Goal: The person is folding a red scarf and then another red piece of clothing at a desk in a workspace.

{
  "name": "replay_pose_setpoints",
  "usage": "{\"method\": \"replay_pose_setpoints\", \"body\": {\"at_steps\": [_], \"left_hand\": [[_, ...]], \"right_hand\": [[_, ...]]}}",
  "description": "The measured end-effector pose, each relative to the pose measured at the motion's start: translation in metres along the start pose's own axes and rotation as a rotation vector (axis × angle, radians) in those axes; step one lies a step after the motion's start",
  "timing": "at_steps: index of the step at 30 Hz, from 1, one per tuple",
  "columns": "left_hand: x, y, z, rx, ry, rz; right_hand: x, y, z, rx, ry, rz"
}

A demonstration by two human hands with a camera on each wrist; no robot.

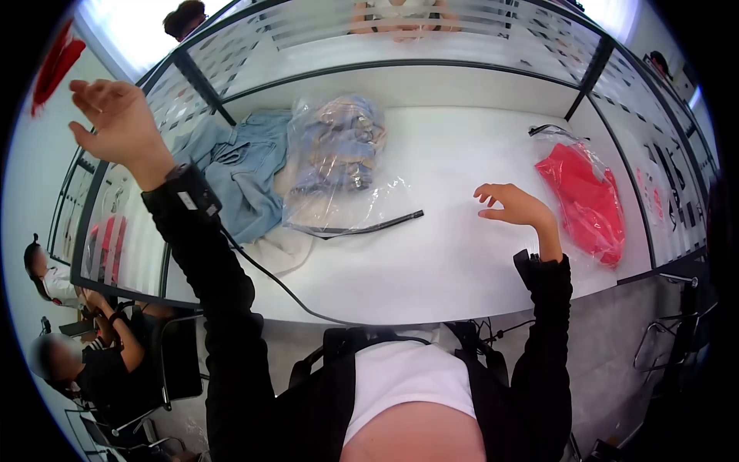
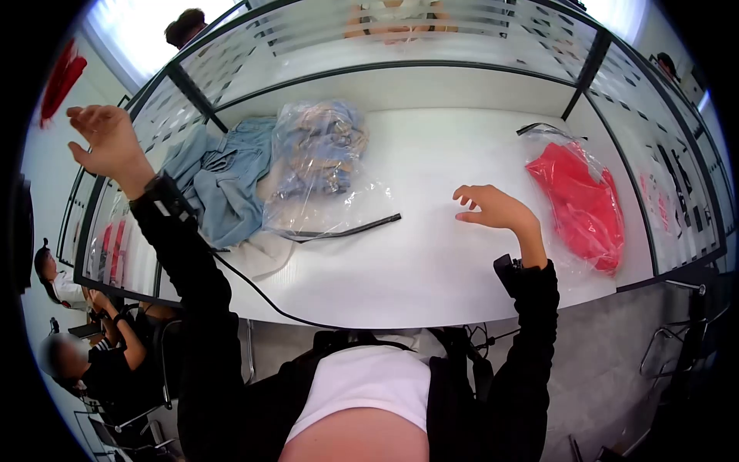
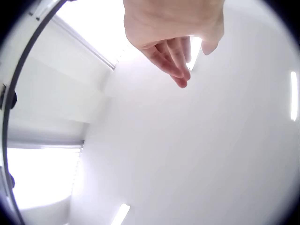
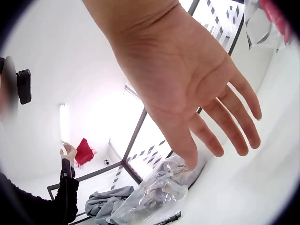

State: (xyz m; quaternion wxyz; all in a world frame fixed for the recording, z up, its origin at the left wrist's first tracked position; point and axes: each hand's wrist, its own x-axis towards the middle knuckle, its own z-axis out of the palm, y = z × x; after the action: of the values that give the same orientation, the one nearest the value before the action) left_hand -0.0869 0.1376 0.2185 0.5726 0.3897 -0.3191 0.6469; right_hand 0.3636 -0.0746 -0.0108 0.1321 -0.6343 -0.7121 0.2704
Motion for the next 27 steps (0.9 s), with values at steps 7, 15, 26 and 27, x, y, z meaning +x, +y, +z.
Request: {"method": "replay_pose_setpoints", "body": {"at_steps": [7,15,26,27], "left_hand": [[-0.025,-0.002,-0.024,0.126,0.141,0.051],[-0.058,0.005,-0.070,0.121,0.291,0.028],[-0.142,-0.024,-0.162,1.226,0.436,-0.802],[-0.150,-0.026,-0.177,1.302,0.413,-0.909]], "right_hand": [[0.012,-0.018,0.000,0.012,-0.043,-0.069],[0.031,-0.034,-0.003,0.010,-0.048,-0.149],[0.099,-0.064,0.019,0.124,0.153,-0.358],[0.106,-0.065,0.025,0.109,0.100,-0.325]]}}
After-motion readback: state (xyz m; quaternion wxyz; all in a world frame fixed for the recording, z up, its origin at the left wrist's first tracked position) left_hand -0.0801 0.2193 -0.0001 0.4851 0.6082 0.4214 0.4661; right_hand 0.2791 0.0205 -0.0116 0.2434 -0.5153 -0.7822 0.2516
